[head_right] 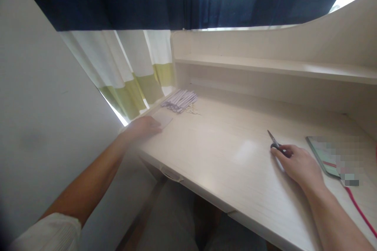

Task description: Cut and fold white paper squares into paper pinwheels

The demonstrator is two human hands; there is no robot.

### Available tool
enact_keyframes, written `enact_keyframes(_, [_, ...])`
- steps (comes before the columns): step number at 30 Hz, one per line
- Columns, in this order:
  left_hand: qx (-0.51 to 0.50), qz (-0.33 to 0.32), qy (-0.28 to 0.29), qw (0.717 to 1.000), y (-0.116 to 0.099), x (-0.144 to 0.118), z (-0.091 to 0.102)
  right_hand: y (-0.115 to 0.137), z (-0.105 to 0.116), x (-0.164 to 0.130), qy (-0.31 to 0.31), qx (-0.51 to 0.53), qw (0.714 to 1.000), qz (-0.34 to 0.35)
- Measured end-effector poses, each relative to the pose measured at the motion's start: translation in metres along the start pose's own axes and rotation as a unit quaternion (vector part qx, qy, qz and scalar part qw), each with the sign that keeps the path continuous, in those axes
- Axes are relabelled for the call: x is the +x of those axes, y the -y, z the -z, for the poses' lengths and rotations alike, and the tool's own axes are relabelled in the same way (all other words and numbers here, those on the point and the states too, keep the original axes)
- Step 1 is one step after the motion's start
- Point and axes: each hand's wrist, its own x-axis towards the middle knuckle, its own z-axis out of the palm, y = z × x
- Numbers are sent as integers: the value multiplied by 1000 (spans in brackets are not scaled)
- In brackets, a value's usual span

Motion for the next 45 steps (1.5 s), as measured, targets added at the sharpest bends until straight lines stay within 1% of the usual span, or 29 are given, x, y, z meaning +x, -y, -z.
enact_keyframes(6, [-13, -2, 7, 1000, 4, 2, 0, -1, 0, 1, -10, 11, 1000, 7])
enact_keyframes(12, [-20, -5, 15, 1000, 10, 10, 1, 4, 3, -2, -6, 14, 1000, 2])
enact_keyframes(17, [-25, -16, 44, 999, 15, 17, 1, 3, 3, -1, 8, 17, 1000, -3])
enact_keyframes(23, [-33, 2, 48, 998, 17, 20, 4, -1, 0, 0, 0, 17, 1000, -8])
enact_keyframes(28, [-26, -1, 60, 998, 14, 20, 8, -1, 0, -1, -7, 20, 1000, -1])
enact_keyframes(34, [-8, 2, 54, 998, 10, 16, 8, 2, 1, -2, -5, 14, 1000, -6])
enact_keyframes(41, [6, -11, 44, 999, 14, 15, 4, 10, 6, -8, -4, 7, 1000, -15])
enact_keyframes(45, [9, -19, 33, 999, 16, 14, 1, 8, 4, -7, -7, 16, 1000, -4])
